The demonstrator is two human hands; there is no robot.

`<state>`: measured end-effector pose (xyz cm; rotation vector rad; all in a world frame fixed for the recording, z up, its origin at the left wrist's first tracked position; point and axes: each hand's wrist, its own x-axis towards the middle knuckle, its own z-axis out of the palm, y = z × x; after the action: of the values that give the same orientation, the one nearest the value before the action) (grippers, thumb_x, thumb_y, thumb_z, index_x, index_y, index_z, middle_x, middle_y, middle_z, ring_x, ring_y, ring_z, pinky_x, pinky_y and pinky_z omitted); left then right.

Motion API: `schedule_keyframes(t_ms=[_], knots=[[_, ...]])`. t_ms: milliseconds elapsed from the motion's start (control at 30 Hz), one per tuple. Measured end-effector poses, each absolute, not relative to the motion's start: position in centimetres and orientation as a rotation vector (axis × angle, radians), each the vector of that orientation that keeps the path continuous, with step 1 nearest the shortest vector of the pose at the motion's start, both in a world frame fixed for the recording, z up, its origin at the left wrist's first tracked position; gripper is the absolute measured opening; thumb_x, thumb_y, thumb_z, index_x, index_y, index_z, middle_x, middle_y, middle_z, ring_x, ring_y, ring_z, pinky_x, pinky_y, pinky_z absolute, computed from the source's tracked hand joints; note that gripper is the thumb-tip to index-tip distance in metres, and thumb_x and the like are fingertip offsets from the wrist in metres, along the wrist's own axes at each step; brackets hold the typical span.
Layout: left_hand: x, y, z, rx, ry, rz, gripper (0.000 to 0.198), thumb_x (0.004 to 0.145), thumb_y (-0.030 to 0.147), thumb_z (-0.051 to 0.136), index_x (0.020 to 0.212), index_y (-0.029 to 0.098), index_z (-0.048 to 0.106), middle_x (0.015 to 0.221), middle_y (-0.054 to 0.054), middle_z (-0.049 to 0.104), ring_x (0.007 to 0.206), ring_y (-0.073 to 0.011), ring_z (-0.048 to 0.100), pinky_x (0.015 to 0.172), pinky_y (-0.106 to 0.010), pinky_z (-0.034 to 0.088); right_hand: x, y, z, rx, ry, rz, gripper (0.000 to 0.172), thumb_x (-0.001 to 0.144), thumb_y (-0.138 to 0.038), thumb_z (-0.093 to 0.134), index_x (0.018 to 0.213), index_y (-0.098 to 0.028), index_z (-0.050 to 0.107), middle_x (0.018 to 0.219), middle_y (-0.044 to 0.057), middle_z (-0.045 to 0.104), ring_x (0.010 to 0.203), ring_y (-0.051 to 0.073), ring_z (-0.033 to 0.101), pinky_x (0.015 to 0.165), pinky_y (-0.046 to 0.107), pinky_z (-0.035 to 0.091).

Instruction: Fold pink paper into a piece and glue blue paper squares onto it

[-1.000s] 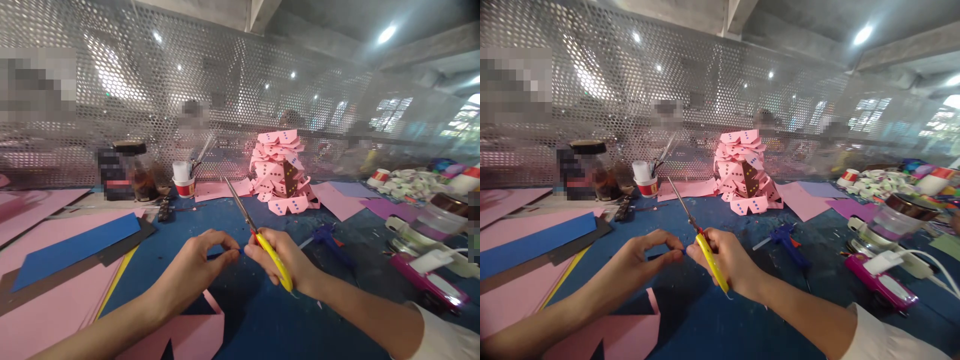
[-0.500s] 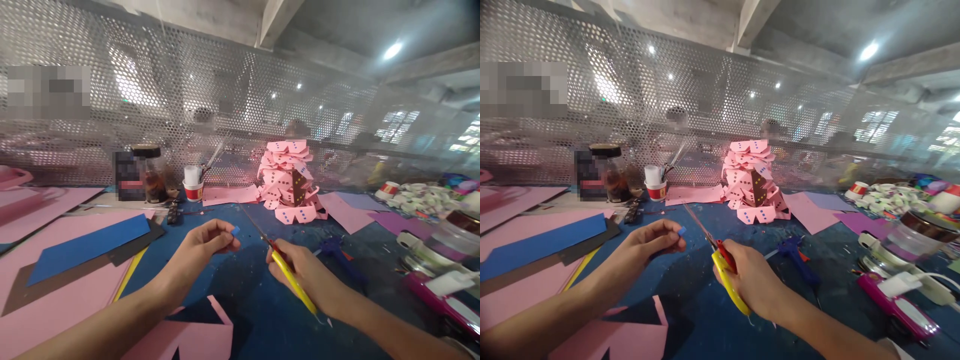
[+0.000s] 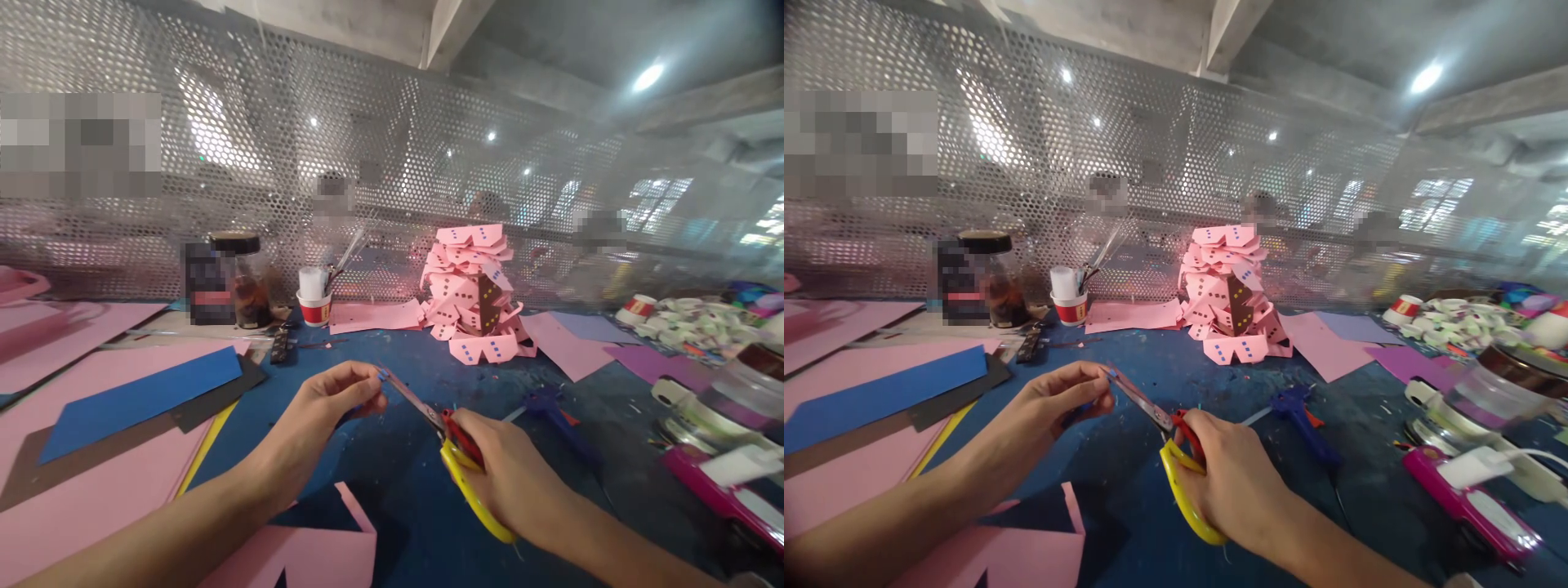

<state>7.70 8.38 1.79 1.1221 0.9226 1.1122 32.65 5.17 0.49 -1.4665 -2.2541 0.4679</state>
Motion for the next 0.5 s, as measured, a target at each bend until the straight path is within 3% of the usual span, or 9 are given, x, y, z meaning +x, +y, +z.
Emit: schedule_keyframes(t_ms=[300, 500], knots=[[7.98, 8.27, 1.87, 1.109, 0.926, 1.123, 0.015, 0.083, 0.034, 0.074, 0.086, 0.019, 0.072, 0.082, -0.001, 0.069, 0.079, -0.0140, 0.062, 0.084, -0.027, 0.048, 32.59, 5.26, 0.27, -1.472, -2.299, 0.291, 0.010, 0.087, -0.032, 0.058, 0.087, -0.022, 0.057, 0.076, 0.001, 0.068, 0.062, 0.016, 0.059, 0.056, 0.028, 0.031], [8.03, 8.28, 1.89, 1.136, 0.944, 1.131, 0.015, 0.081, 0.034, 0.076, 0.083, 0.020, 0.072, 0.078, 0.000, 0.069, 0.077, -0.0138, 0.062, 0.082, -0.026, 0.049, 32.54, 5.26, 0.33, -1.499, -2.314, 0.323, 0.008, 0.086, -0.030, 0.057, 0.087, -0.022, 0.057, 0.067, -0.001, 0.066, 0.055, 0.015, 0.056, 0.052, 0.028, 0.028]])
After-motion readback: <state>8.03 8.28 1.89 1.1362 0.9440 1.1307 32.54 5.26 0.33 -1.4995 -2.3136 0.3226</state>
